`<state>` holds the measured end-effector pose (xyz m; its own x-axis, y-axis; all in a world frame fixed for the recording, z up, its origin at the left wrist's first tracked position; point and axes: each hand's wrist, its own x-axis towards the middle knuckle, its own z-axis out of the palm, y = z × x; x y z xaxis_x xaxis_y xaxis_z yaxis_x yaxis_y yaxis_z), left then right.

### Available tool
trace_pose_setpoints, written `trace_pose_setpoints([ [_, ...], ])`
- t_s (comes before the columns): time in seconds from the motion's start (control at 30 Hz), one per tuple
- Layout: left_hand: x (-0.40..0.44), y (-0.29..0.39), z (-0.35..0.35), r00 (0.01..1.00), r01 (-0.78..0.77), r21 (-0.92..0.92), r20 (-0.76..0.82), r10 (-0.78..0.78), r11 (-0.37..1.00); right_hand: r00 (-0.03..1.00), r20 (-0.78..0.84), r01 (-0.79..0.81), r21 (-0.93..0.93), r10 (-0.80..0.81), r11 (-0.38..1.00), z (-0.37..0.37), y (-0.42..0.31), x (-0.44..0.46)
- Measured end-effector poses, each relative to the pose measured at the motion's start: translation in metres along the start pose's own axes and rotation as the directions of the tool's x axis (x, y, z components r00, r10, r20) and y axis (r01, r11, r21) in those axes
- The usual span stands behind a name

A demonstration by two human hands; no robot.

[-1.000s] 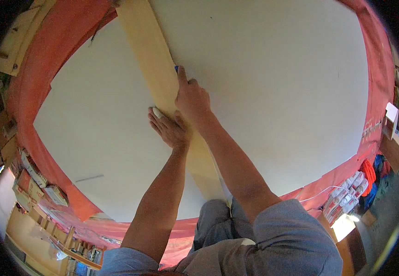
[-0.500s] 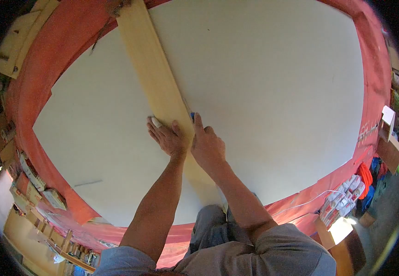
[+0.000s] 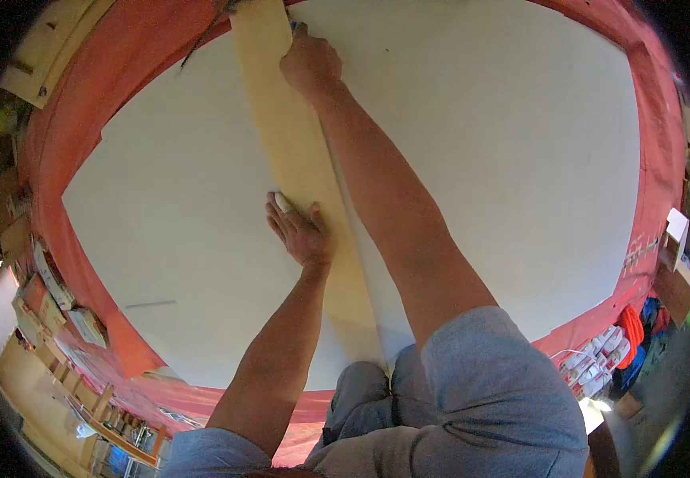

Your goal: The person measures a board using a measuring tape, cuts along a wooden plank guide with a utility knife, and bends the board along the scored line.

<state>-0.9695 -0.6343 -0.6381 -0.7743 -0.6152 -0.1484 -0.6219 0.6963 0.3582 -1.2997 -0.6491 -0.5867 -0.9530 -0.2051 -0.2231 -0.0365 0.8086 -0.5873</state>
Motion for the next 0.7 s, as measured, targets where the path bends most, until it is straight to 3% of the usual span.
trace_pose_setpoints([
  [0.17,0.000,0.000,-0.003,0.999,-0.040,-0.046,-0.025,0.039,0.998,0.998,0.063,0.027,-0.022,-0.025,0.999,0.003,0.004,-0.002],
  [0.27,-0.002,-0.005,0.004,0.998,-0.047,-0.052,-0.046,0.045,0.998,0.963,0.244,-0.125,0.020,0.117,0.992,-0.003,0.001,-0.027],
  [0.33,-0.003,-0.007,0.007,0.998,-0.041,-0.039,-0.053,0.039,0.998,0.998,0.054,-0.027,0.136,0.019,0.990,0.001,0.009,-0.045],
  [0.53,-0.002,-0.012,0.012,0.992,-0.083,-0.035,-0.103,0.079,0.996,0.987,0.161,0.028,-0.009,-0.026,1.000,-0.001,0.019,-0.081],
  [0.67,-0.004,-0.013,0.013,0.986,-0.101,-0.062,-0.137,0.092,0.993,0.993,0.063,0.098,-0.038,-0.096,0.994,0.019,0.051,-0.117],
  [0.7,-0.005,-0.013,0.013,0.986,-0.101,-0.069,-0.137,0.091,0.992,0.994,0.101,0.040,-0.030,-0.037,0.999,0.011,0.047,-0.137],
])
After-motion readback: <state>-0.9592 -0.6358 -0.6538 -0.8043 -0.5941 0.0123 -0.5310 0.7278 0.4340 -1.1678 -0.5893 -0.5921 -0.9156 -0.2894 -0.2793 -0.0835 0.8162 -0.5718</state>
